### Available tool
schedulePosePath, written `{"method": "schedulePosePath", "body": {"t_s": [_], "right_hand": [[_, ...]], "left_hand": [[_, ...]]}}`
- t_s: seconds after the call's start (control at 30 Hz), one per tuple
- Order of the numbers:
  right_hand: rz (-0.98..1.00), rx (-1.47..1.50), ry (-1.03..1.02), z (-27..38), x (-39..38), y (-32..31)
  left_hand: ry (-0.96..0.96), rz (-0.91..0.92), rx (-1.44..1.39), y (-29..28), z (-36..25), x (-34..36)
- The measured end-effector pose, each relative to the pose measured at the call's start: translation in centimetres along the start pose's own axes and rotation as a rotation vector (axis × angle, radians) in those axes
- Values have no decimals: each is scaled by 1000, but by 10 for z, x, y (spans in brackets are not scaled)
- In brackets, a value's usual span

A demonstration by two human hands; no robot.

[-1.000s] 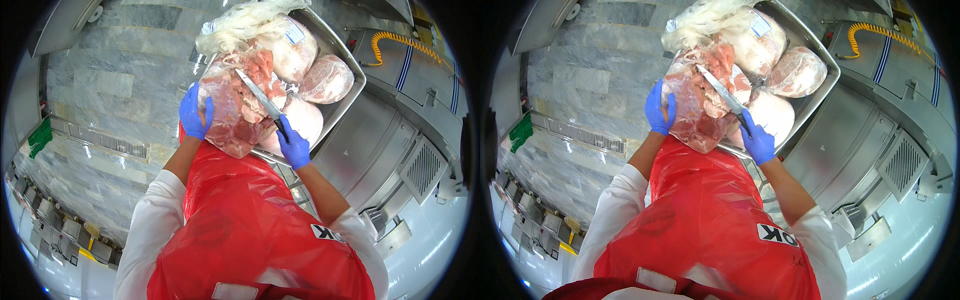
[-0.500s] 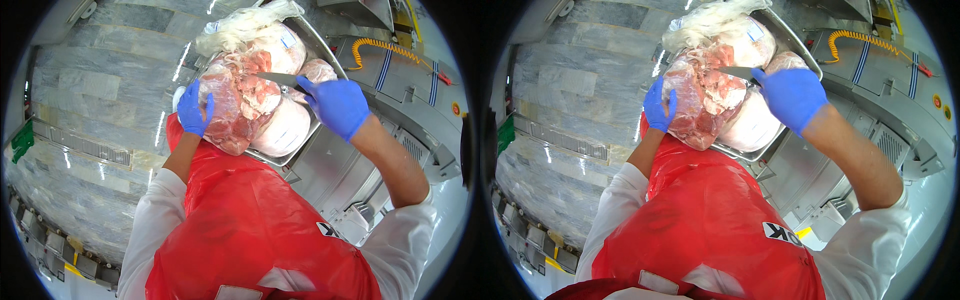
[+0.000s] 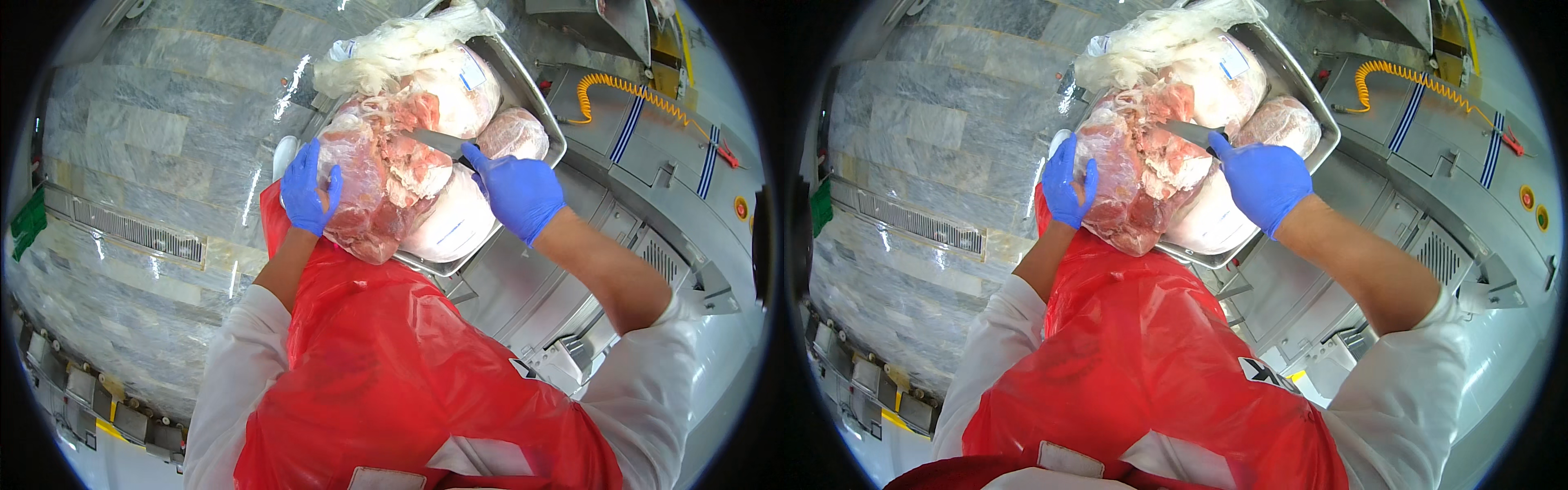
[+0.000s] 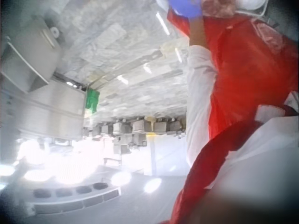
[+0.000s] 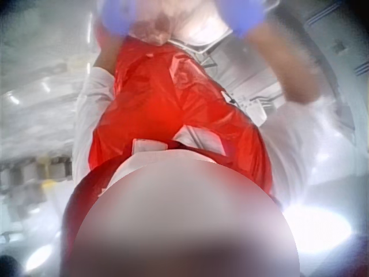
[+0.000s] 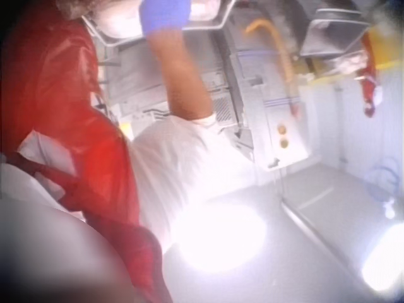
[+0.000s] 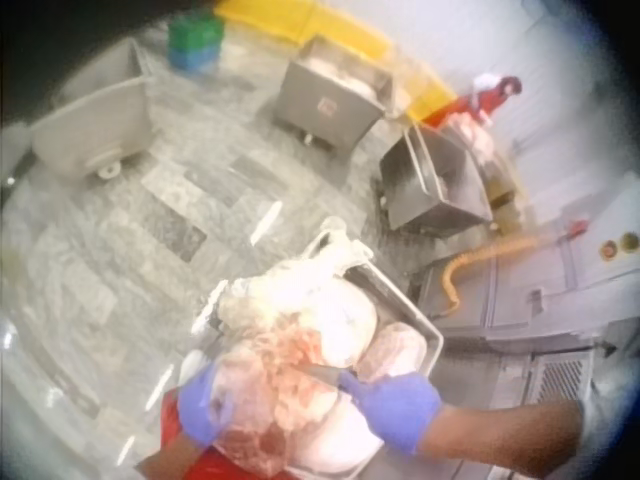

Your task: The person is cutting raw meat on a metal tray using a knife. They are wearing blue gloves and a red apron. The person is carefully slicing the meat into smaller pieces.

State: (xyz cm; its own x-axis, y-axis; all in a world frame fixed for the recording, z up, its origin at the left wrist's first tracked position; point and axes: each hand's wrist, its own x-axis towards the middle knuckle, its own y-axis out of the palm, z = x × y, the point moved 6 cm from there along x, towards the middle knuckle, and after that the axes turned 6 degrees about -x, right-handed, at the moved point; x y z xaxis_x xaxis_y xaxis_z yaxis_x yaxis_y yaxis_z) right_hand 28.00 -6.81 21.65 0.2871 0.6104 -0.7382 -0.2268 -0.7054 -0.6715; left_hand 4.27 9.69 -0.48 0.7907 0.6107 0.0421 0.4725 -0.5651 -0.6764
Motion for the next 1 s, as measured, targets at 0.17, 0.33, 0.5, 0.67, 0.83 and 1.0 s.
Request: {"method": "schedulePosePath", "body": {"t_s": [0.17,0.33,0.5,0.67,0.83,1.0], "right_hand": [[-290,243,169,-11,-25,110],[-527,349,311,20,-30,164],[-436,683,441,47,-15,245],[-380,834,482,65,41,193],[-456,843,399,13,-29,142],[-262,695,510,-7,-105,122]], "left_hand": [[-16,27,-3,5,2,8],[-24,19,60,-3,-9,16],[-5,-12,90,-4,-6,8],[-27,39,74,-2,-3,8],[101,-22,213,-7,-29,18],[355,290,71,22,-105,87]]}}
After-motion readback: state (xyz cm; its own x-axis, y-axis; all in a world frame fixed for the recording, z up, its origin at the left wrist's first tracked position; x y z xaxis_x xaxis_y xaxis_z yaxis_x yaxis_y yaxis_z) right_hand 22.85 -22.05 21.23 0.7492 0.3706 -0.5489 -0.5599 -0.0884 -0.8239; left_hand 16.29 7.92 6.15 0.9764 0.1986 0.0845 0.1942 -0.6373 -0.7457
